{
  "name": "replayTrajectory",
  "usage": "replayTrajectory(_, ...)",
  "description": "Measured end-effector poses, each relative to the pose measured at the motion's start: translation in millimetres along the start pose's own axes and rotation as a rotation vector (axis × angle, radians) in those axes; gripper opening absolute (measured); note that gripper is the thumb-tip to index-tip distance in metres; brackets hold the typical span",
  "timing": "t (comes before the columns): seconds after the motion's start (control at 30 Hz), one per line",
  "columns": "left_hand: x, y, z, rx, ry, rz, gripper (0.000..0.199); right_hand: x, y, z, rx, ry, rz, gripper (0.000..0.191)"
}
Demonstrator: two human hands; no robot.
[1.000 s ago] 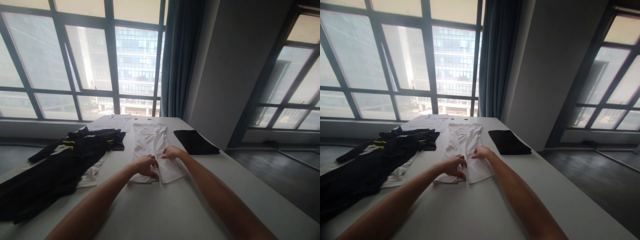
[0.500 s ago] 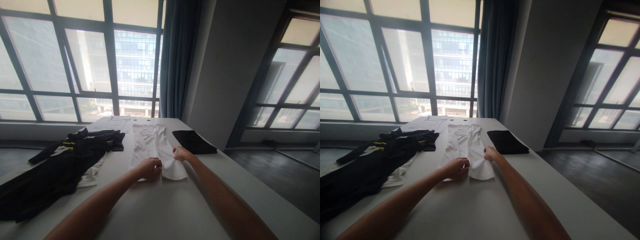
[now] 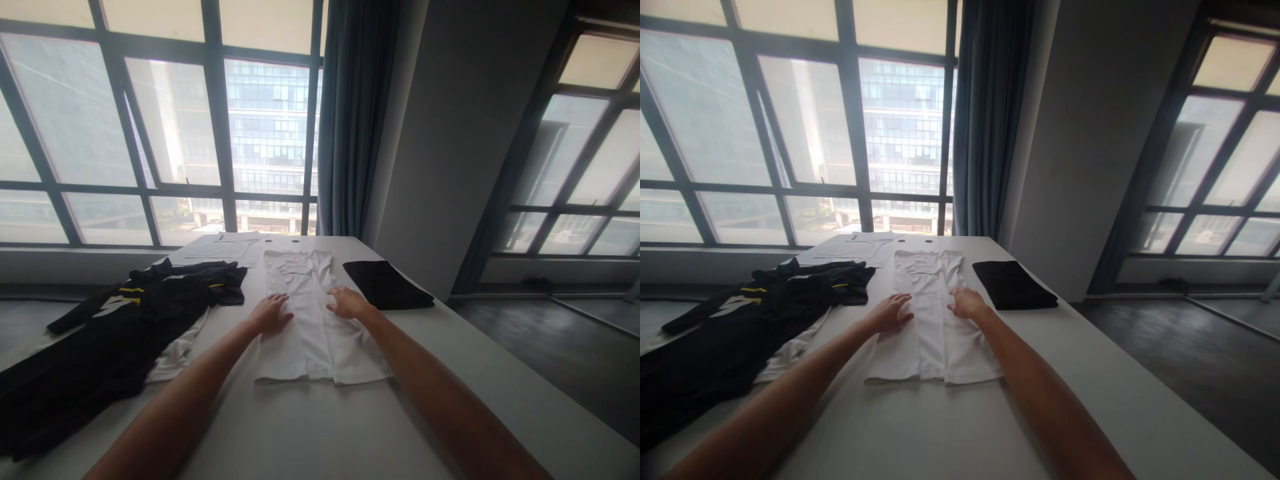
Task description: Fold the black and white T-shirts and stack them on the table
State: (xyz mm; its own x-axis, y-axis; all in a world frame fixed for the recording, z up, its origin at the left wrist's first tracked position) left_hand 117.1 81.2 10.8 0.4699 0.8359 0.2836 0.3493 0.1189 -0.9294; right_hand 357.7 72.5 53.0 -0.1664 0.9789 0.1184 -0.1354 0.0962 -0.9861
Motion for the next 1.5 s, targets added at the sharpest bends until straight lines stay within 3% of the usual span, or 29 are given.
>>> replayTrajectory(0.13, -8.8, 14.8, 28.8, 0.053, -0.073, 0.143, 0.075, 15.5, 29.8, 4.4, 0.023, -0.061, -0.036, 0.058)
replayTrajectory(0.23, -12.3, 16.6, 27.2, 0.072, -0.058, 0.198, 0.079, 19.8, 57.4, -5.9, 0.047, 0.013, 0.083, 0.064)
replayTrajectory(0.33, -11.5, 13.9, 23.3, 0.085, -0.057, 0.241, 0.083, 19.9, 68.2, -12.1, 0.058, 0.060, 0.147, 0.074)
replayTrajectory(0.63, -20.5, 5.5, 24.7, 0.084, -0.063, 0.350, 0.084, 9.1, 56.0, 4.2, -0.005, 0.105, 0.275, 0.081)
replayTrajectory(0.77, -27.2, -10.2, 22.2, 0.108, -0.036, 0.366, 0.090, 10.7, 32.2, 7.8, -0.022, -0.034, 0.412, 0.096)
replayTrajectory(0.87, -23.3, -24.4, 17.4, 0.143, 0.028, 0.320, 0.078, 23.0, 13.0, 9.4, -0.035, -0.060, 0.464, 0.083)
replayTrajectory(0.93, -16.0, -30.1, 14.6, 0.163, 0.015, 0.296, 0.056, 35.3, 6.6, 8.6, -0.082, 0.035, 0.405, 0.073)
replayTrajectory(1.0, -5.9, -32.3, 12.8, 0.184, -0.017, 0.229, 0.040, 48.6, 6.7, 8.6, -0.111, 0.118, 0.266, 0.063)
replayTrajectory(1.1, 10.9, -28.7, 15.4, 0.205, -0.035, 0.070, 0.037, 68.2, 16.1, 11.2, -0.104, 0.117, 0.042, 0.052)
replayTrajectory(1.2, 28.9, -18.6, 28.3, 0.174, -0.027, -0.058, 0.028, 89.7, 27.5, 15.6, -0.089, 0.065, -0.071, 0.049)
replayTrajectory(1.3, 47.0, -5.4, 47.3, 0.145, 0.000, -0.066, 0.045, 114.1, 34.3, 23.3, -0.065, 0.023, -0.102, 0.045)
replayTrajectory(1.4, 59.1, 8.6, 65.7, 0.111, -0.036, 0.059, 0.073, 137.0, 39.3, 34.4, -0.077, -0.052, -0.100, 0.044)
replayTrajectory(1.5, 61.3, 18.7, 76.1, 0.063, -0.092, 0.160, 0.083, 154.6, 46.5, 44.8, -0.112, -0.171, -0.093, 0.039)
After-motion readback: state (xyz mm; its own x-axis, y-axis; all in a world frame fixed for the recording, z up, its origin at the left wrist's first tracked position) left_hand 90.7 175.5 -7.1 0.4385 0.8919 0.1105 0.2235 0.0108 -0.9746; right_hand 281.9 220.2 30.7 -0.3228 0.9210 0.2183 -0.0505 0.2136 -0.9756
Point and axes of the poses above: each hand's wrist, its own x-axis towards the middle knuckle, its own y-axis out of the palm, z = x × y, the point moved 3 cm from there along x, towards the middle knuckle, and after that the axes turned 4 degrees about -z, right-handed, at the moved point
